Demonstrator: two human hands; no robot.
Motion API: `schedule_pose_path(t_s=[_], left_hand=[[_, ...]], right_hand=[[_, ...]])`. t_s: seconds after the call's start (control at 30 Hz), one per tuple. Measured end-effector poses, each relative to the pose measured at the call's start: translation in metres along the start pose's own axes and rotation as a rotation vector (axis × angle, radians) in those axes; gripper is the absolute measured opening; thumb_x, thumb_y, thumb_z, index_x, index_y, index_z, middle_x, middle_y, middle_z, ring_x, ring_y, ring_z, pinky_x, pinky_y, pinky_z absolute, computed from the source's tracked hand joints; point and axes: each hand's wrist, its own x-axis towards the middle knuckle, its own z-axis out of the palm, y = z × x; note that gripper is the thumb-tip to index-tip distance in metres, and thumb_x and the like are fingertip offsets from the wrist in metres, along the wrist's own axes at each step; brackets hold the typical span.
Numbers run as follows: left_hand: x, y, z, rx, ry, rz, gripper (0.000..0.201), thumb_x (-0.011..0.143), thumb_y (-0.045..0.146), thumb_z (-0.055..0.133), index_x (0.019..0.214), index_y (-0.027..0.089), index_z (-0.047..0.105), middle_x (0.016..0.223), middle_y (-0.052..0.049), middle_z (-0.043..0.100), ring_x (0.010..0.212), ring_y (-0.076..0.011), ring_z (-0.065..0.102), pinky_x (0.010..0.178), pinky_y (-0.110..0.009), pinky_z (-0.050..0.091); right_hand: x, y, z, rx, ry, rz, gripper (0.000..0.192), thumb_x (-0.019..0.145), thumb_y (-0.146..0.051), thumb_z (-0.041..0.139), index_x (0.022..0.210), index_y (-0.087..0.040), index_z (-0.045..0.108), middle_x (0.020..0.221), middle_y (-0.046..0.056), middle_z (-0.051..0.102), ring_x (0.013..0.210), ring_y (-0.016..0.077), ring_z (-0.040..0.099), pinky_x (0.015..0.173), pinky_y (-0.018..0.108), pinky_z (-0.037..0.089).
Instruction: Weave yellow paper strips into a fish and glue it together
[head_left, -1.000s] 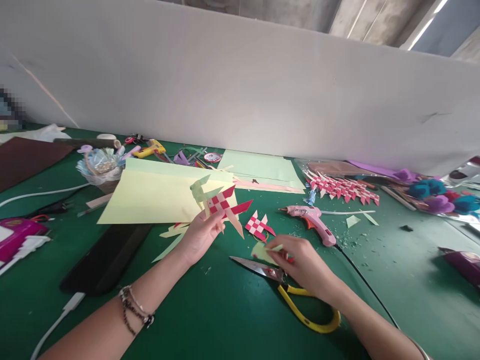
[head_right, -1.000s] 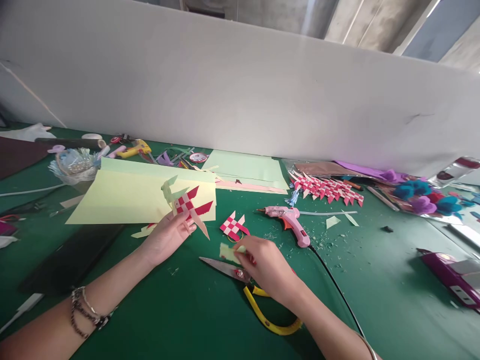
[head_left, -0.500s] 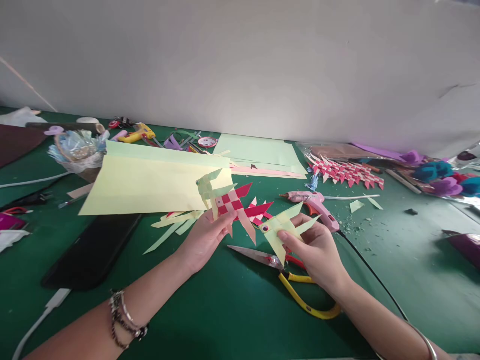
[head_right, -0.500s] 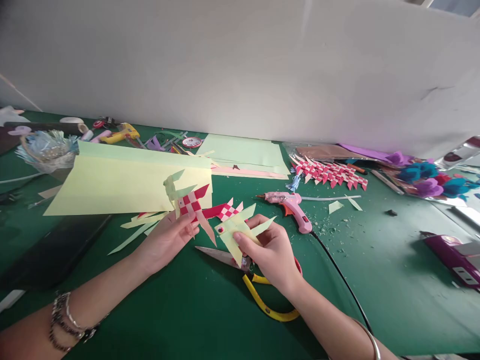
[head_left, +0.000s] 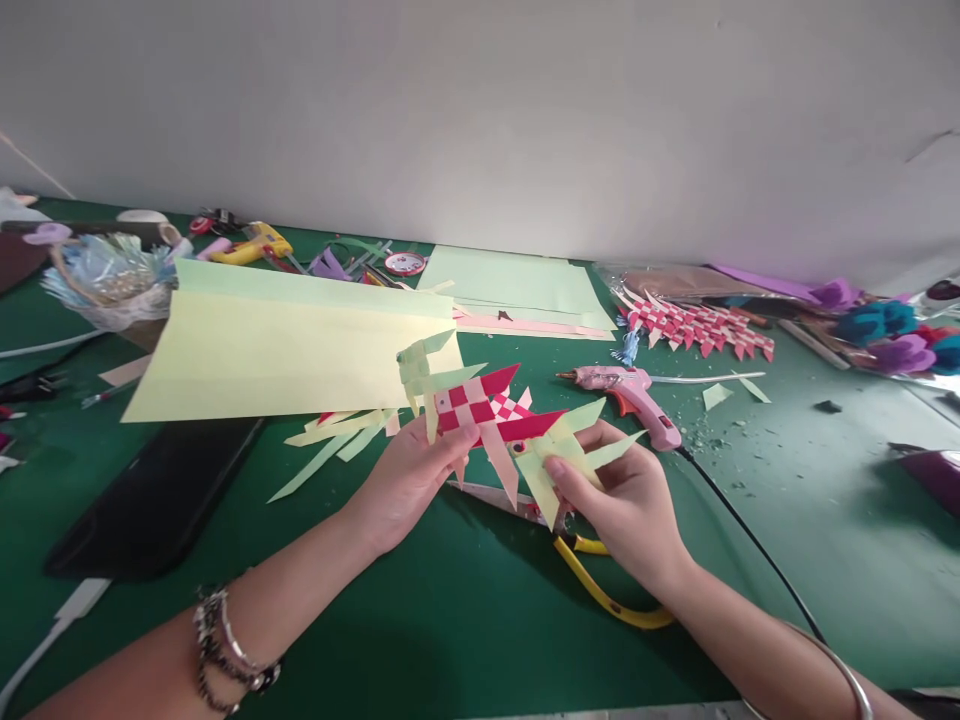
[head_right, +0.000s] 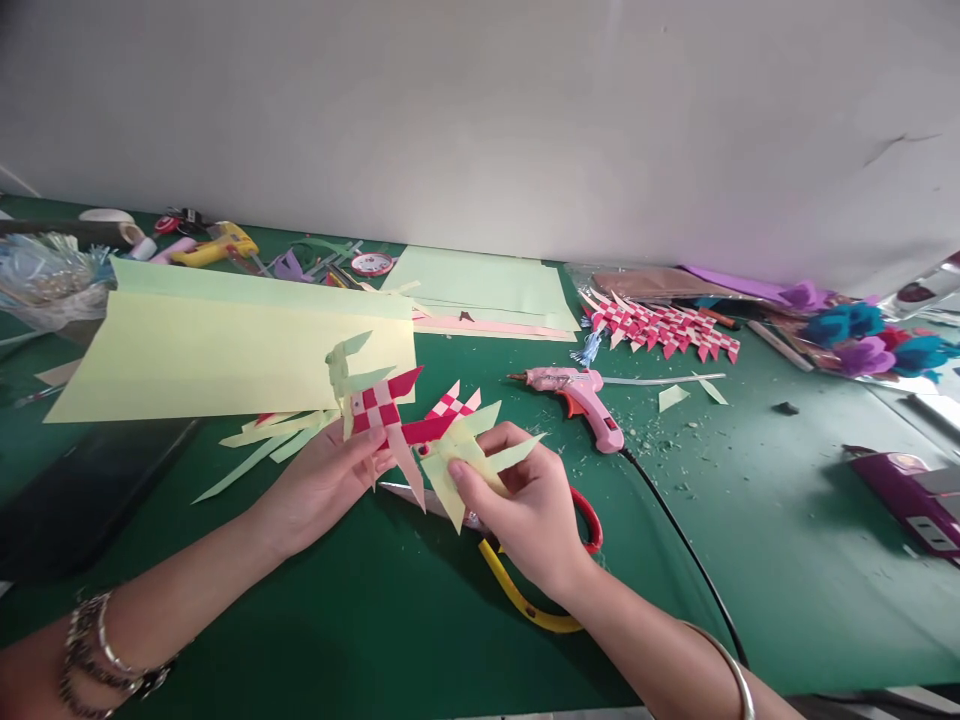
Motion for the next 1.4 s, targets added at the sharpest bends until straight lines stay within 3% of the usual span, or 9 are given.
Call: schedule_pose_path(t_s=[0.37, 0.6, 0.87, 1.07, 1.4], left_hand=[[-0.0005, -0.0004, 0.0007, -0.043, 0.054, -0.005, 0.022, 0.066, 0.034, 0.074, 0.086, 0.027, 0.065, 0.083, -0.001, 0.062, 0.089, -0.018, 0.055, 0.071, -0.026, 0.045], [0.0002, -0.0021, 0.0006, -0.041, 0.069, 0.009, 0.016, 0.065, 0.034, 0.074, 0.071, 0.024, 0.063, 0.068, 0.0, 0.058, 0.079, -0.0176, 0.055, 0.064, -0.024, 0.042], [-0.0001, 0.0003, 0.003, -0.024, 0.054, 0.038, 0.019, 0.064, 0.034, 0.075, 0.073, 0.023, 0.064, 0.072, -0.001, 0.059, 0.079, -0.0167, 0.055, 0.063, -0.023, 0.044], [-0.0002, 0.0002, 0.002, 0.022, 0.015, 0.059, 0.027, 0.066, 0.036, 0.074, 0.089, 0.025, 0.067, 0.092, -0.003, 0.065, 0.095, -0.0214, 0.057, 0.072, -0.028, 0.048], [-0.0025, -0.0002, 0.0029, 0.099, 0.028, 0.098, 0.021, 0.068, 0.037, 0.072, 0.084, 0.023, 0.068, 0.087, -0.003, 0.066, 0.092, -0.0212, 0.058, 0.076, -0.03, 0.047]], right_hand=[[-0.0011, -0.0003, -0.0006, -0.034, -0.006, -0.081, 0.022, 0.071, -0.04, 0.066, 0.066, -0.021, 0.056, 0.07, 0.005, 0.064, 0.062, 0.0175, 0.064, 0.042, 0.024, 0.051], [-0.0013, 0.001, -0.0009, -0.02, -0.008, -0.047, 0.022, 0.071, -0.041, 0.066, 0.069, -0.02, 0.057, 0.065, 0.002, 0.063, 0.049, 0.0129, 0.059, 0.04, 0.022, 0.05], [-0.0001, 0.0002, -0.0003, -0.054, 0.024, -0.017, 0.023, 0.071, -0.04, 0.065, 0.067, -0.02, 0.055, 0.063, 0.003, 0.063, 0.048, 0.0138, 0.06, 0.039, 0.024, 0.05], [-0.0009, 0.0012, -0.0005, -0.02, 0.017, 0.025, 0.025, 0.071, -0.042, 0.066, 0.07, -0.02, 0.055, 0.061, 0.001, 0.063, 0.045, 0.0133, 0.059, 0.039, 0.023, 0.05], [0.0011, 0.002, -0.0005, -0.108, 0.032, -0.016, 0.023, 0.071, -0.041, 0.065, 0.066, -0.018, 0.064, 0.063, 0.002, 0.064, 0.045, 0.0124, 0.058, 0.036, 0.021, 0.047]])
